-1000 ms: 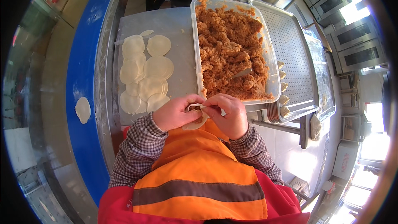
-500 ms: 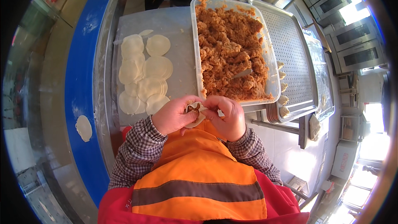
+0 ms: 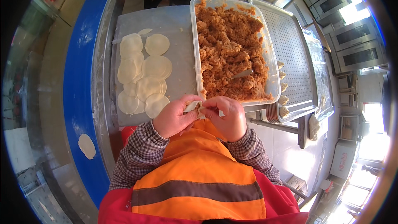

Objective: The person repeatedly picks up round dough wrappers, places a spoonful of meat filling into each, and folds them into dumplings. The finished dumplings are placed on a perforated metal tray to the right.

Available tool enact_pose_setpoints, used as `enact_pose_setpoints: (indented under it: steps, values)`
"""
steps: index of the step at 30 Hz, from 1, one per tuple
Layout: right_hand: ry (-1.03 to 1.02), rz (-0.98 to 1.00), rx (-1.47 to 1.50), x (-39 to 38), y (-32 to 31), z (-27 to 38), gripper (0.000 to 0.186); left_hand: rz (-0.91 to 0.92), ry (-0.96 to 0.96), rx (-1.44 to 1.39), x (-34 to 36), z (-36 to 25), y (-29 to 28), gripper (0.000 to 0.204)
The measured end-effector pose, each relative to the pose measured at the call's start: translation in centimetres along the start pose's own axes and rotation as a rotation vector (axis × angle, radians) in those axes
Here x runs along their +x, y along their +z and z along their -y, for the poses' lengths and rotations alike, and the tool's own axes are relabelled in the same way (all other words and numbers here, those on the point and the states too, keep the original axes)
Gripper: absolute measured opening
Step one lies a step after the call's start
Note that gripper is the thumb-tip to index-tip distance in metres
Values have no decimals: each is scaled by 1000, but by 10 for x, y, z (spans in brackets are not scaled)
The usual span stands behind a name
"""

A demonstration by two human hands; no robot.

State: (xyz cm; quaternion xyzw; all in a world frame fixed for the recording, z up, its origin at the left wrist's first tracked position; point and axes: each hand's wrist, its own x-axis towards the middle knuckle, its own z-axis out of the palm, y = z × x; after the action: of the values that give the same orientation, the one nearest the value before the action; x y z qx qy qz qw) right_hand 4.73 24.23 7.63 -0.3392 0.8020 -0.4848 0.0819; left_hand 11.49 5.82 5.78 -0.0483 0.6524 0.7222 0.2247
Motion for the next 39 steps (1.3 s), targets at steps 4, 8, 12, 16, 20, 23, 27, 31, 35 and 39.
enact_pose_setpoints:
  steps: [4,8,12,16,20,23,27,31,35,39]
  values:
    - [38,-25,17,-5,1,3,15,116,-19,104,2,-10,-5,33]
    - [-32,1,-48,-3,1,1,12,108,42,-172,7,-2,-3,33]
    - [-190,-41,-143,-2,4,-3,11,57,-13,-243,6,9,-5,32]
    - [-14,-44,-98,-2,7,5,12,3,84,-194,6,15,3,32]
    - [31,-39,-59,-2,6,6,12,23,75,-144,12,19,-1,35]
    - [109,-112,70,-8,8,-4,11,68,64,-486,11,13,-3,46]
    - [9,-108,19,-5,16,-6,11,-132,106,-687,13,27,8,55]
    - [-67,-176,-40,-3,24,3,9,-271,125,-697,15,29,20,55]
    - [175,-83,156,-3,17,6,16,-323,241,-210,9,24,17,59]
    - [-114,-74,0,-5,18,-2,20,-393,308,-162,7,21,19,58]
